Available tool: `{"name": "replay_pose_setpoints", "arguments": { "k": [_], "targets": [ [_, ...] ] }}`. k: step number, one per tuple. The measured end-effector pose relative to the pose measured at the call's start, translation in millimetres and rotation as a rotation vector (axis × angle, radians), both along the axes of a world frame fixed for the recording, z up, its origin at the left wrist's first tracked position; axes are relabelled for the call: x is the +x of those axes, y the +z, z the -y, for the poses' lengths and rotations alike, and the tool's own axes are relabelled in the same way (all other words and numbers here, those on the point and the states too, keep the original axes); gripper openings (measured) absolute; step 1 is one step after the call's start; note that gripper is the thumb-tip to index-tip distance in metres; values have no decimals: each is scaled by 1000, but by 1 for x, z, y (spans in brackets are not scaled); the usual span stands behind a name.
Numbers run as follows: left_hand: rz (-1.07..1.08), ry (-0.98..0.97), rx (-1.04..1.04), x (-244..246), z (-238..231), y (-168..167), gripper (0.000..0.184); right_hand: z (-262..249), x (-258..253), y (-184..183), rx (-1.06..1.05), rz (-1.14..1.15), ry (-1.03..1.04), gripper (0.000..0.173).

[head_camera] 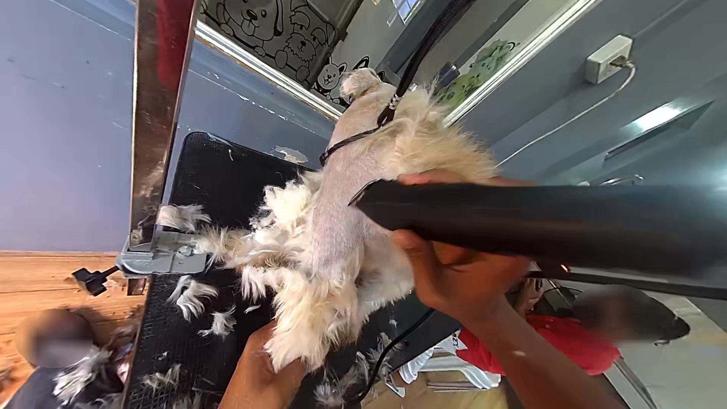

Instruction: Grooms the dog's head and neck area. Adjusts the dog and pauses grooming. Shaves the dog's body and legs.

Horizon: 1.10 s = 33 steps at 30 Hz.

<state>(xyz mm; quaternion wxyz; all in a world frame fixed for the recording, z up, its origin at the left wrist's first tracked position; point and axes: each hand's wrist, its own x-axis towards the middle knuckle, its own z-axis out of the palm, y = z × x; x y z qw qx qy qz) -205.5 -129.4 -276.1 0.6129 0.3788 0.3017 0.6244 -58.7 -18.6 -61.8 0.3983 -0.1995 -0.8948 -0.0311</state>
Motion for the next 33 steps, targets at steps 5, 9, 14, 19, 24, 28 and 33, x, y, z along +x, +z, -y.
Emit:
{"name": "replay_pose_setpoints", "arguments": {
  "k": [5,9,14,19,24,28,33],
  "targets": [
    [33,-43,4,0,0,1,41,6,8,-30,-84,31,-85,47],
    [30,-30,34,7,-1,-2,42,17,17,-33,-148,65,-194,44],
    [-45,36,19,19,-2,-1,40,33,9,-33,-310,121,-289,50],
    [-46,44,-8,29,5,3,43,27,-18,-16,-300,308,-247,65],
    [-125,73,-21,35,9,3,42,-16,-62,16,180,493,-330,72],
    [-153,47,-59,34,8,3,41,-25,-72,13,66,691,-225,64],
    [-124,46,-54,34,11,4,40,-14,-67,5,-33,750,-204,65]
  ]
}}
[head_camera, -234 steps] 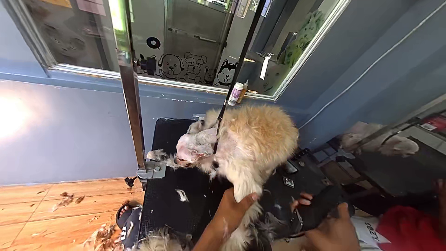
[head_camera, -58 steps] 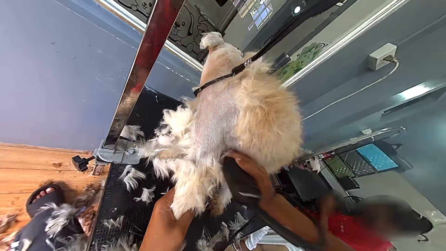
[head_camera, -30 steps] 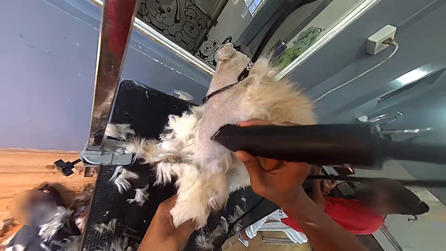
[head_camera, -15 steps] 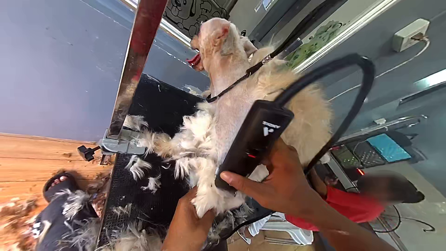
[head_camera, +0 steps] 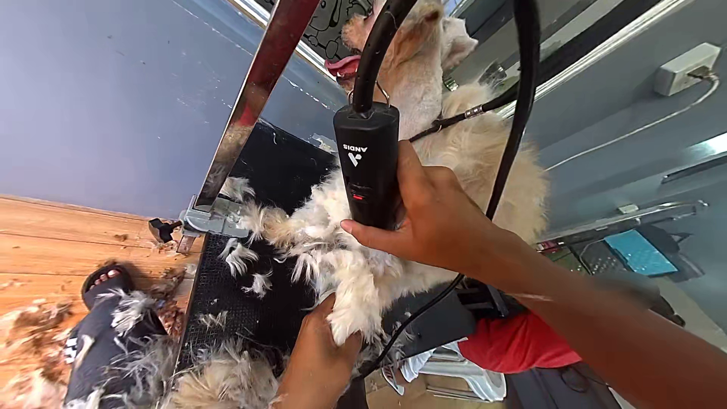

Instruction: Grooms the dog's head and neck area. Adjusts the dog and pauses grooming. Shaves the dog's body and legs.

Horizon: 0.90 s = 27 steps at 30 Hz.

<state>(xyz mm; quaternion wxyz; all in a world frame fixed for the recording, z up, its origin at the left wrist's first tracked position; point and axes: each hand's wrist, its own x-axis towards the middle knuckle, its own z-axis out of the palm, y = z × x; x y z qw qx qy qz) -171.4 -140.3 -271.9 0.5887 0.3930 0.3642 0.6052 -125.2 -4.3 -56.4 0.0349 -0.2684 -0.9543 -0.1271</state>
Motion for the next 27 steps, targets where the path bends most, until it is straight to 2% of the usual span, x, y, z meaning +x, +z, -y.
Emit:
{"name": "replay_pose_setpoints", "arguments": {
  "k": [12,17,20,21,23,25,27],
  "targets": [
    [3,80,41,3,-2,1,42,31,23,-30,-75,-286,-31,72],
    [-40,123,124,0,5,-3,47,67,41,-66,-195,-392,24,53],
    [-36,118,109,-2,12,-1,46,74,55,-63,-437,-546,67,37],
    [-38,114,64,-2,15,2,45,74,58,-57,-417,-621,70,36],
    [-87,120,-1,0,17,4,55,65,63,-40,-218,-700,73,41],
    [-113,143,14,2,13,1,60,51,68,-29,-62,-734,53,45],
    [-120,160,48,2,10,1,59,44,73,-30,-24,-732,17,45]
  ]
}}
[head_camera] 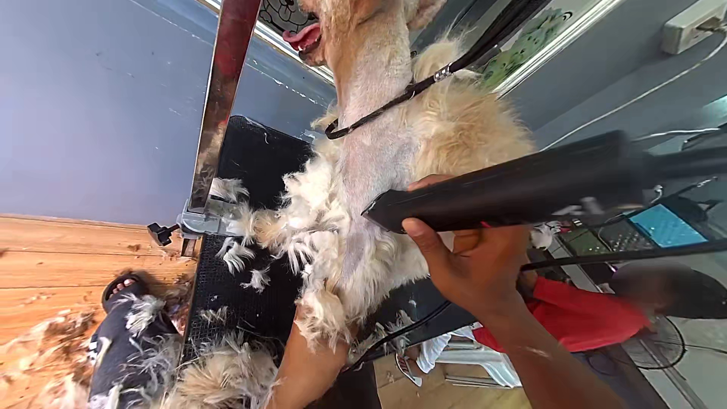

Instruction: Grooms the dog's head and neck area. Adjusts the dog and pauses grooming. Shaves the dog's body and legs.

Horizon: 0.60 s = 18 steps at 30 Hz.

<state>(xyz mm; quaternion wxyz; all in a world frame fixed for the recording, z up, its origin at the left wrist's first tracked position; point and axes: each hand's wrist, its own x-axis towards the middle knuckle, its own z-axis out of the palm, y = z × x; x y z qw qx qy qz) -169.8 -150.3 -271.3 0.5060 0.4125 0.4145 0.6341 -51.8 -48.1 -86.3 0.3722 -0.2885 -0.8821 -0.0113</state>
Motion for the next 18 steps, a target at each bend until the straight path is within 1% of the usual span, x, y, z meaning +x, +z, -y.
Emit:
{"name": "replay_pose_setpoints", "arguments": {
  "k": [3,6,10,13,15,16,18],
  "targets": [
    [-21,-7,-35,1,4,-1,60,6,4,-12,-64,27,-5,49],
    [-18,-37,-101,1,11,-2,66,19,6,-25,-127,2,48,46],
    [-23,-46,-95,3,13,-6,65,35,12,-38,-153,-45,55,47],
    [-15,-66,-99,2,13,-7,63,51,20,-59,-241,-85,52,50],
    [-62,-54,-66,1,15,-10,63,66,22,-78,-333,-151,94,51],
    [-99,-43,-40,-1,17,-10,62,69,22,-84,-391,-191,145,54],
    [-221,-24,-27,-5,21,-5,52,70,25,-84,-485,-255,239,60]
  ]
}}
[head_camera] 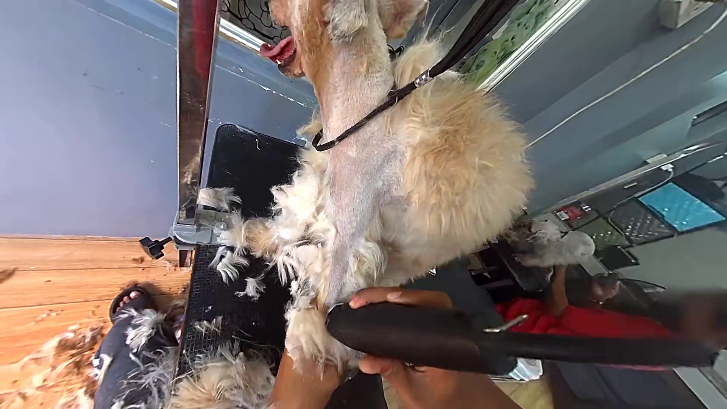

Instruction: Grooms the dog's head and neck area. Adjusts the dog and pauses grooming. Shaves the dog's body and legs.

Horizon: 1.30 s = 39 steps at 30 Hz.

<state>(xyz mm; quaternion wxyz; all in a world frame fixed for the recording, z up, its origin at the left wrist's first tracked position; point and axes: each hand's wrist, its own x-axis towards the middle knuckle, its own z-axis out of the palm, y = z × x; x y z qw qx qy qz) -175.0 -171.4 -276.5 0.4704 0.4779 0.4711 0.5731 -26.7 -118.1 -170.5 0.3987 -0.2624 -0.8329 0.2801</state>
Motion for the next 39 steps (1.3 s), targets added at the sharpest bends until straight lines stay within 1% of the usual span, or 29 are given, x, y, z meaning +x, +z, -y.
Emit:
{"name": "replay_pose_setpoints", "arguments": {
  "k": [1,2,5,8,14,17,23,32,34,36,39],
  "targets": [
    [-57,2,0,-1,1,3,47,-2,3,7,-5,-8,-5,60],
    [-95,-7,-11,-3,1,5,45,-7,4,17,43,-5,-55,56],
    [-168,-21,-24,-3,3,8,44,-33,1,54,253,11,-235,48],
    [-179,-27,-50,-3,4,13,45,-51,1,65,331,30,-238,48],
    [-218,-38,-93,-2,9,19,47,-47,-4,47,325,80,-208,43],
    [-229,-33,-109,-1,8,19,49,-44,-4,42,271,79,-182,46],
    [-255,-52,-105,0,8,16,48,-37,-2,34,213,71,-164,45],
    [-249,-61,-118,5,9,11,48,-28,3,28,239,66,-196,46],
    [-232,-47,-100,4,8,10,46,-25,3,22,194,47,-180,48],
    [-218,-28,-96,2,9,13,45,-17,2,12,103,14,-153,50],
    [-177,-39,-139,-5,12,21,50,-4,-4,2,-46,-105,-175,48]
  ]
}}
